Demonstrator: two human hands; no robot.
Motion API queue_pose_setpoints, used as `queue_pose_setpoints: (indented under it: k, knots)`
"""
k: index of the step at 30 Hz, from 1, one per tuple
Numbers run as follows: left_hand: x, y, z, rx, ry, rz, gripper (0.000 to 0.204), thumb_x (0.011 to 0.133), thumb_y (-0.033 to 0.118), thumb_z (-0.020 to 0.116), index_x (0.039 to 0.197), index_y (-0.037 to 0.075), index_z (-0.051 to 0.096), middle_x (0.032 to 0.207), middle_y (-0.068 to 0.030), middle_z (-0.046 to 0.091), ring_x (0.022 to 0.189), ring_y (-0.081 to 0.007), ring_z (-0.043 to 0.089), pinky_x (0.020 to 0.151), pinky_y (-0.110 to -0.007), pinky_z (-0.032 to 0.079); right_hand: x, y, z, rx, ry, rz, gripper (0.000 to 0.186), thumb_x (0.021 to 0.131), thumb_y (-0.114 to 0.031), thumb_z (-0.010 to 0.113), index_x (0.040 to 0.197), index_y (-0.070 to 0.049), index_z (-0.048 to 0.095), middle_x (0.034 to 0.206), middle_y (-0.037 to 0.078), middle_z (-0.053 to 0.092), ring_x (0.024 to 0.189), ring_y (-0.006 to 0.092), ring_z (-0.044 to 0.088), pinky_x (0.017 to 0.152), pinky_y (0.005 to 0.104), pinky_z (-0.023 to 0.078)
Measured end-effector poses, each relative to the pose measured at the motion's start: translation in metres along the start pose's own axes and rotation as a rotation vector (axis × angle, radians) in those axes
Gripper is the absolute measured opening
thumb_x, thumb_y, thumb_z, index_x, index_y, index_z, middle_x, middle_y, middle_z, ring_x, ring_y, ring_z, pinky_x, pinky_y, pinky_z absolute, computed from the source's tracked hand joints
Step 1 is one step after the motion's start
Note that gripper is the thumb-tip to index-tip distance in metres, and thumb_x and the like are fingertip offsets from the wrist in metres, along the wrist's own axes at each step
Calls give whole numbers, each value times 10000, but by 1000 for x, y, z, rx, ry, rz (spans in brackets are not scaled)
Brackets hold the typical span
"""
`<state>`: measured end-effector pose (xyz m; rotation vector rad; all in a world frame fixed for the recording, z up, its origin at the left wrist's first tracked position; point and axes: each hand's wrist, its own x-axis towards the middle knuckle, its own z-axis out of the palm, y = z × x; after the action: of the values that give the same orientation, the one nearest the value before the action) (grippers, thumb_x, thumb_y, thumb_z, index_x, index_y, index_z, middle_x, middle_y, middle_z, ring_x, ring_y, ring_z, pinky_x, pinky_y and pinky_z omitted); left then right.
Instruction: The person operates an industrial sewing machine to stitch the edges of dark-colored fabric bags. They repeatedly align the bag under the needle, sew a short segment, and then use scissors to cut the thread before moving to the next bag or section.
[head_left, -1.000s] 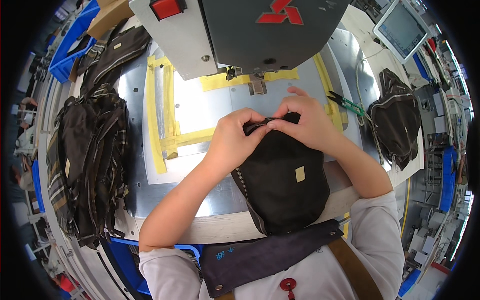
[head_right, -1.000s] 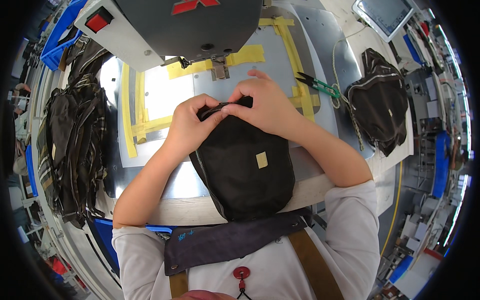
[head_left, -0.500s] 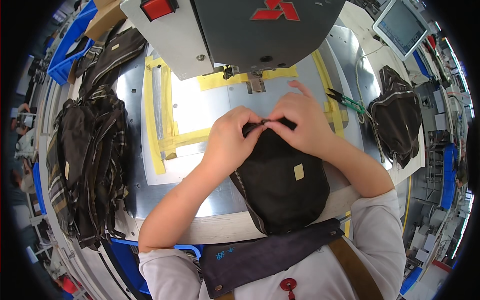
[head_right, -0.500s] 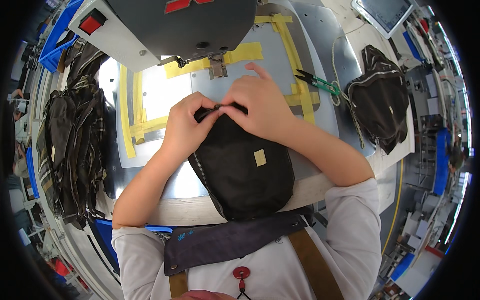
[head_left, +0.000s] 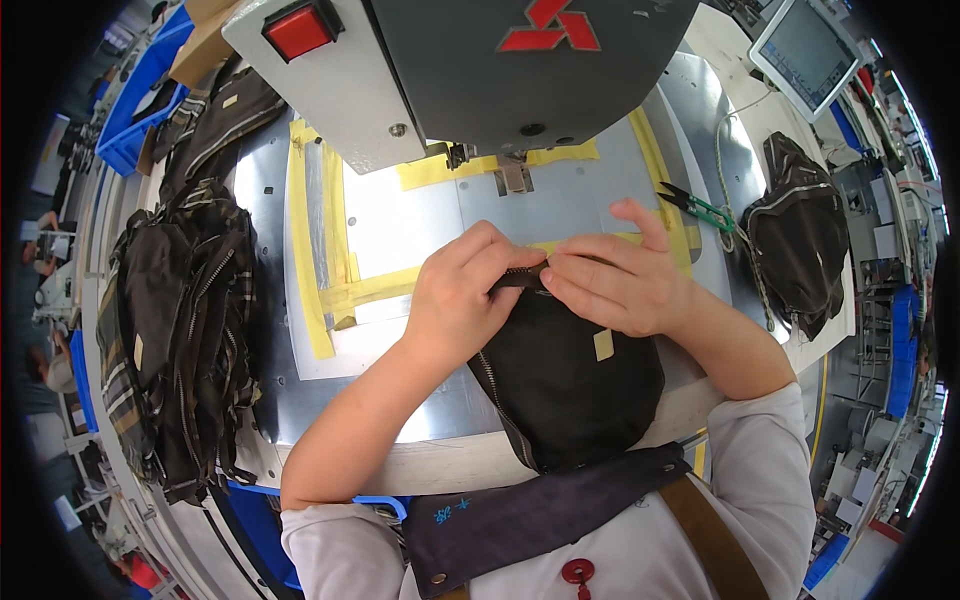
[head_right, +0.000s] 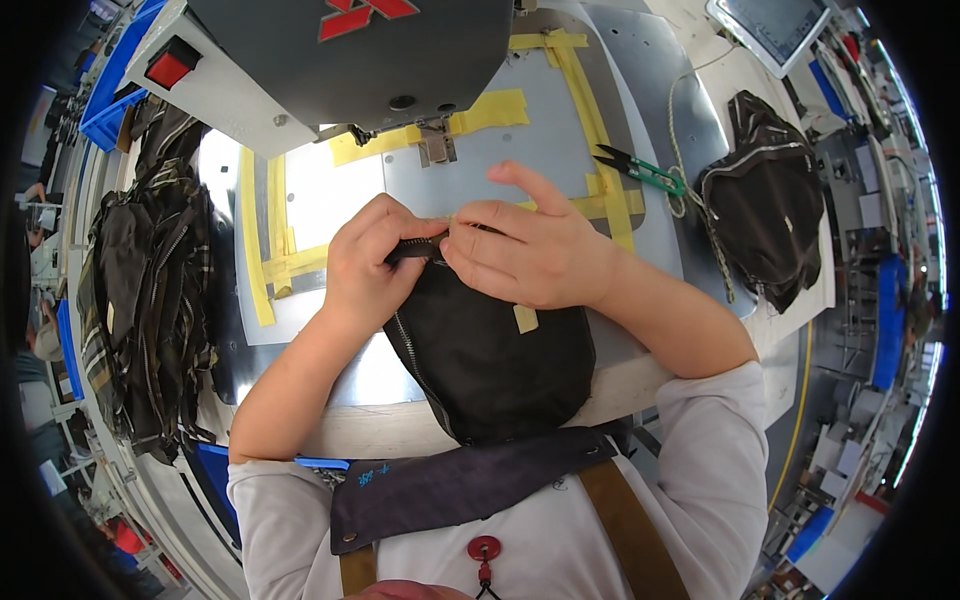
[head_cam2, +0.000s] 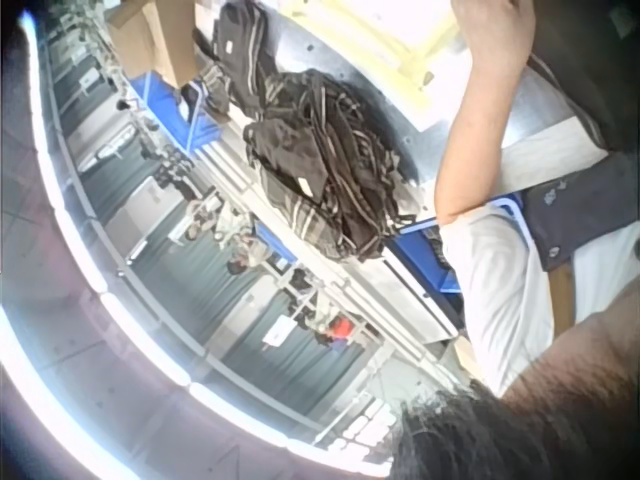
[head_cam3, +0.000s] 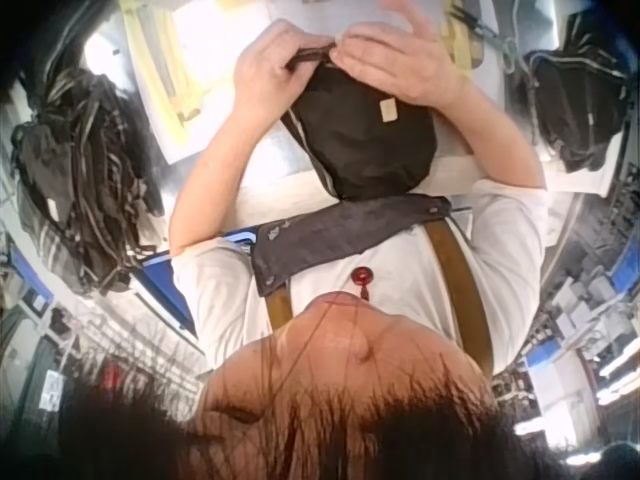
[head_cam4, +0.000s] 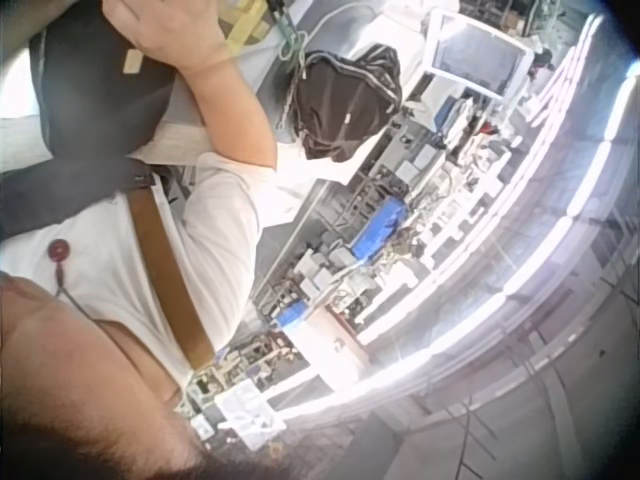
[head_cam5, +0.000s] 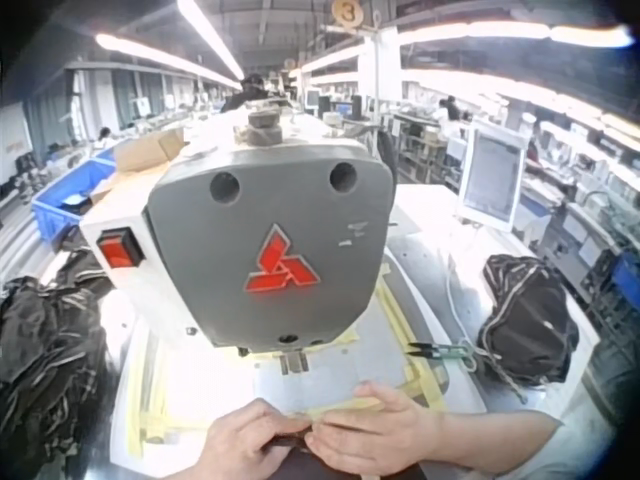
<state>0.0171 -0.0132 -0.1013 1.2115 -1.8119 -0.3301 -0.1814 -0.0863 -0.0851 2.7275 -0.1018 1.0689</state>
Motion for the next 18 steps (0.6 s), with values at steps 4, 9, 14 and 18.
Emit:
queue_pose_setpoints:
  k: [4,9,14,18]
  knots:
    - [1,1,0,-32,4,-71,244,658,-85,702,863,43,666,780,-76,568,654,-249,603,540,-333,479,0,2,2,23,-12,41,111,767,-139,696,872,-122,663,895,-25,610,872,120,614,989,479,406]
    - [2,-1,5,-103,17,-148,183,701,-52,711,856,32,664,814,-81,606,690,-261,623,581,-334,492,2,5,4,65,-70,88,106,779,-157,695,871,-115,663,889,-11,614,838,144,609,1012,488,386]
    - [4,-1,-1,-209,-157,-387,129,777,50,739,821,4,626,725,-60,585,652,-155,534,599,-273,439,2,7,9,514,-281,612,139,813,-190,699,879,-76,657,850,42,635,800,227,600,1049,476,354]
    - [10,0,-7,-299,-318,-610,204,800,118,755,775,7,585,634,7,494,630,-68,405,569,-235,362,-2,9,19,726,-293,823,193,831,-234,699,888,-54,656,814,91,635,784,277,589,893,407,440]
